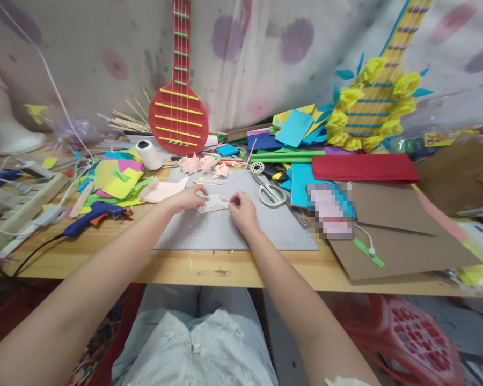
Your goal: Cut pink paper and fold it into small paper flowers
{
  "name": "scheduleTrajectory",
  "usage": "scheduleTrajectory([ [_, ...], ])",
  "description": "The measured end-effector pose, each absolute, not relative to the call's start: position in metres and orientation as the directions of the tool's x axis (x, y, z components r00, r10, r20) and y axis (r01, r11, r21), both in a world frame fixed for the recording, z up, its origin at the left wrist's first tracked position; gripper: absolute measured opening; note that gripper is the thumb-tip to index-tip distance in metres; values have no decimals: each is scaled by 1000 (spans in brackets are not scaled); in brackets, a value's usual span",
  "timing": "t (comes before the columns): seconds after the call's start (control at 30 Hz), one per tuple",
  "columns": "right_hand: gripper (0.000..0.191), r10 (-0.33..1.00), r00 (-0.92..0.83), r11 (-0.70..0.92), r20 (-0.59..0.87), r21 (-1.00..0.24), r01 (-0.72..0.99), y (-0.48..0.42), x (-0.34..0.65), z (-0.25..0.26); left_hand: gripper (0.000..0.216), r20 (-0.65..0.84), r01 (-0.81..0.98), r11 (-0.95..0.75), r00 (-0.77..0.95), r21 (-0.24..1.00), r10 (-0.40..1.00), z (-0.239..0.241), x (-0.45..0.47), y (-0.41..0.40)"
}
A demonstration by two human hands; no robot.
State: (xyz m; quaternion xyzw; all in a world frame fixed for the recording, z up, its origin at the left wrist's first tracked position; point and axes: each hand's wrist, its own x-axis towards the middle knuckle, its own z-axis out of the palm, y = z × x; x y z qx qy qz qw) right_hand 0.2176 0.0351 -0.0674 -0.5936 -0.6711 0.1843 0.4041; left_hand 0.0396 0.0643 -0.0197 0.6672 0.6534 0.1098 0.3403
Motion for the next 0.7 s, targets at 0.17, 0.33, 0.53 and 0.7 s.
scheduleTrajectory([
  [0.17, 11, 956, 60, 178, 288, -731, 658, 37, 218, -69, 29, -98, 872, -40, 100, 488, 990, -27, 44, 80],
  [0.33, 12, 951, 144, 134, 272, -787, 602, 41, 222, -73, 21, 78, 827, -382, 385, 413, 919, -27, 64, 98],
  [0.53, 12, 946, 175, 136, 274, -822, 553, 41, 225, -72, 30, -139, 889, -387, 427, 243, 893, -20, 83, 102],
  [0.7, 11, 941, 167, 171, 296, -837, 520, 40, 224, -72, 37, -232, 915, -350, 391, 199, 891, -16, 85, 103],
])
